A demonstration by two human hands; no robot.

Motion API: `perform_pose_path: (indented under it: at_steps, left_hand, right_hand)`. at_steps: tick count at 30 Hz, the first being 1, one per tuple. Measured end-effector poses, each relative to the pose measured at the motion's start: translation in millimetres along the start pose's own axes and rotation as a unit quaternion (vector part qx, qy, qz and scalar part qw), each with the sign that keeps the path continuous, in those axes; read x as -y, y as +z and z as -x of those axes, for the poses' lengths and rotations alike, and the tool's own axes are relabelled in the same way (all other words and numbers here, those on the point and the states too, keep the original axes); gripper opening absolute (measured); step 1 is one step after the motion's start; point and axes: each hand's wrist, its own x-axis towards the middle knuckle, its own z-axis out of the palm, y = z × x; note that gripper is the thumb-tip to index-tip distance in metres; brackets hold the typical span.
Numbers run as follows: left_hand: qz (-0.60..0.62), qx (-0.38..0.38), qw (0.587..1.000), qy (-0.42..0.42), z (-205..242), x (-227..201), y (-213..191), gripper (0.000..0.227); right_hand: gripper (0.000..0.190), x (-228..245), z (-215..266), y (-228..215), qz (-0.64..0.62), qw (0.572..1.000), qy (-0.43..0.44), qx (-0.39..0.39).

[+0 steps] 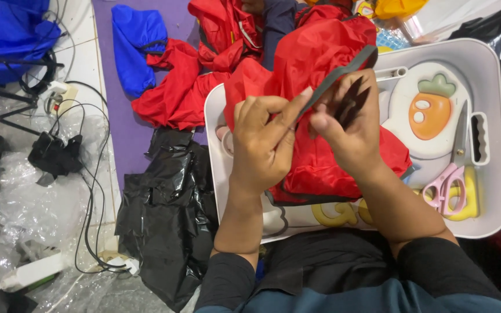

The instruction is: Trimming the excess grey strap from a red fabric cap using scissors

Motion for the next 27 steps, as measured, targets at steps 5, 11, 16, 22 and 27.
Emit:
perform_pose_path:
  at_steps: [5, 11, 16, 22, 27]
  left_hand:
    - [-0.046, 0.021, 0.999, -0.010, -1.1, -2.6, 2.0, 0.050]
    - [-0.162, -0.054, 0.982, -0.079, -1.0, -4.1, 2.8, 0.051]
    - [-0.098, -0.118, 0.964, -0.218, 3.1, 0.8, 2.5, 0.037]
    - [0.215, -0.115, 0.917, -0.317, 13.7, 5.0, 7.0, 0.034]
    - [0.675, -0.140, 0.683, -0.240, 22.6, 11.1, 14.1, 0.045]
  right_hand:
    - [0.028, 22.8, -2.5, 8.8, -0.049, 0.994, 0.046, -0.090]
    - [0.036, 36.2, -7.6, 3.0, -0.076, 0.991, 0.027, -0.105]
    - [0.027, 38.2, -6.7, 3.8, -0.033, 0.993, -0.050, -0.100]
    - [0.022, 39.4, -5.7, 6.1, -0.047, 0.994, -0.037, -0.096]
    - [0.021, 38.7, -6.6, 6.5, -0.085, 0.993, -0.002, -0.082]
